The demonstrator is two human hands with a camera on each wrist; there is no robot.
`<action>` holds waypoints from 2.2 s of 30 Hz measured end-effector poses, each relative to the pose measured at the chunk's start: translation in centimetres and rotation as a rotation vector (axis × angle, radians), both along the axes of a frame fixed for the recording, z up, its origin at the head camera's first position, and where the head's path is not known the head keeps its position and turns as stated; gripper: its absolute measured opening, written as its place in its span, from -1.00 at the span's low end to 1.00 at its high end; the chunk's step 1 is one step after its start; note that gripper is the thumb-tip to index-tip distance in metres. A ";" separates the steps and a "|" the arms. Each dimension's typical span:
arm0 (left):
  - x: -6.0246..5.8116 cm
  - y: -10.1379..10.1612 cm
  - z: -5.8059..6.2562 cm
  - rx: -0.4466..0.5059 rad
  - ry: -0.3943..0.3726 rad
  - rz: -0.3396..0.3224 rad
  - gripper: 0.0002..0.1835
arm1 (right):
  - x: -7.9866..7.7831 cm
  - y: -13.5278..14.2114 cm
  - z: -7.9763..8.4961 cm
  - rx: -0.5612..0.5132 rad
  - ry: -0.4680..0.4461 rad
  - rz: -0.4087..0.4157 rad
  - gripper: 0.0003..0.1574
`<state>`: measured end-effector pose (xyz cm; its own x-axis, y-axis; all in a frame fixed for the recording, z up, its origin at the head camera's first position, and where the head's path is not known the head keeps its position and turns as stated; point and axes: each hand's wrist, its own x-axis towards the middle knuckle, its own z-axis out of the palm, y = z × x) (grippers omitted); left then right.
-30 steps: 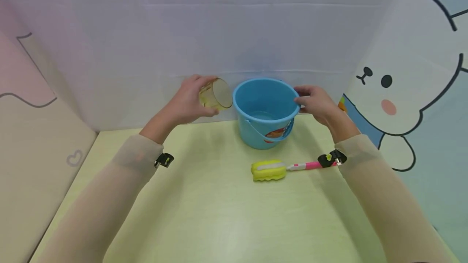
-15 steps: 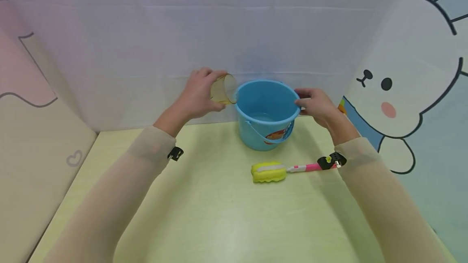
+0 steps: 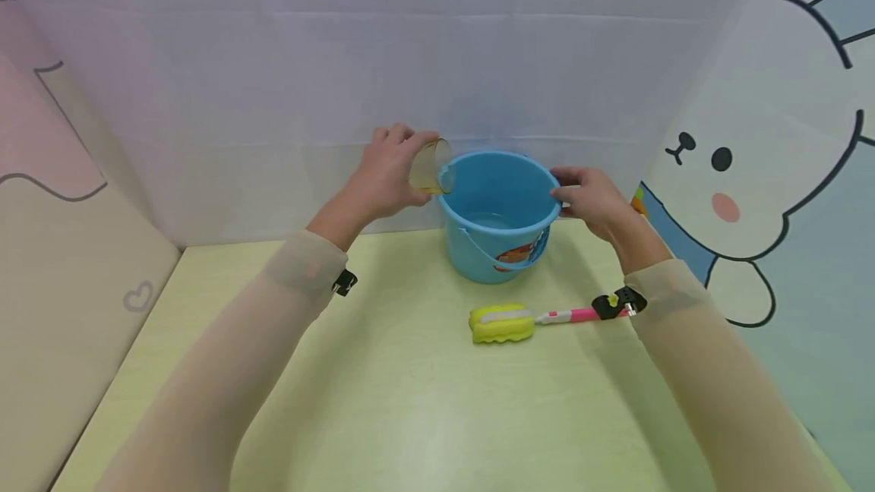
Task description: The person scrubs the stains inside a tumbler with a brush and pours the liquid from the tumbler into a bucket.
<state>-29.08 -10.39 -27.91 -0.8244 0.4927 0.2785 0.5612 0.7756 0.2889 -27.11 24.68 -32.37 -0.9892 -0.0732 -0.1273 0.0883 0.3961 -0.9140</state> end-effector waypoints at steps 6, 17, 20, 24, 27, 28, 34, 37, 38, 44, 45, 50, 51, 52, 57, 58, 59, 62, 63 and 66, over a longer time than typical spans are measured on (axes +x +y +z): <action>-0.2 0.8 0.1 -0.048 0.014 -0.004 0.00 | 0.0 -0.1 0.0 -0.002 -0.002 0.000 -0.26; -0.1 1.9 0.5 -0.202 0.074 -0.009 -0.02 | 0.0 -0.5 0.0 -0.012 0.003 0.010 -0.26; 0.0 2.1 0.5 -0.238 0.120 -0.026 -0.04 | 0.0 -0.6 0.0 -0.013 0.004 0.010 -0.26; 0.1 2.5 0.3 -0.285 0.215 -0.058 -0.12 | 0.0 -0.7 0.0 -0.014 0.009 0.012 -0.26; 0.1 2.6 0.1 -0.323 0.303 -0.076 -0.23 | 0.0 -0.8 0.0 -0.013 0.012 0.015 -0.26; 0.2 2.6 0.0 -0.336 0.330 -0.079 -0.26 | 0.0 -0.8 0.0 -0.011 0.013 0.015 -0.26; 0.4 2.7 -0.1 -0.369 0.441 -0.099 -0.37 | -0.1 -0.8 0.0 -0.005 0.010 0.016 -0.26; 0.5 2.8 -0.1 -0.370 0.458 -0.102 -0.37 | -0.1 -0.8 0.0 -0.003 0.006 0.018 -0.26; 0.5 2.8 0.0 -0.369 0.462 -0.102 -0.37 | -0.1 -0.7 0.0 -0.003 0.004 0.018 -0.26; 0.5 2.8 -0.1 -0.363 0.484 -0.101 -0.37 | -0.2 -0.7 -0.1 0.010 0.005 0.018 -0.26; 0.5 2.8 -0.2 -0.363 0.488 -0.102 -0.37 | -0.3 -0.7 -0.1 0.012 0.005 0.017 -0.26; 0.4 2.6 -0.3 -0.359 0.499 -0.103 -0.38 | -0.3 -0.6 -0.2 0.019 0.004 0.015 -0.25; 0.4 2.6 -0.4 -0.357 0.499 -0.104 -0.38 | -0.3 -0.7 -0.2 0.017 0.005 0.014 -0.25; 0.4 2.6 -0.4 -0.359 0.501 -0.104 -0.38 | -0.3 -0.7 -0.1 0.015 0.006 0.014 -0.25; 0.3 2.5 -0.5 -0.369 0.503 -0.102 -0.37 | -0.1 -0.7 0.0 -0.005 0.007 0.024 -0.24; 0.3 2.5 -0.5 -0.373 0.504 -0.101 -0.37 | -0.1 -0.7 0.0 -0.005 0.007 0.026 -0.24; 0.3 2.5 -0.5 -0.373 0.504 -0.102 -0.37 | -0.1 -0.7 0.0 -0.005 0.006 0.027 -0.24; 0.2 2.5 -0.5 -0.369 0.503 -0.103 -0.36 | -0.1 -0.7 0.1 0.000 0.005 0.024 -0.24; 0.2 2.5 -0.5 -0.368 0.504 -0.103 -0.36 | -0.1 -0.7 0.1 0.003 0.005 0.023 -0.24; 0.1 2.5 -0.5 -0.362 0.508 -0.105 -0.36 | 0.0 -0.7 0.2 0.008 0.005 0.022 -0.25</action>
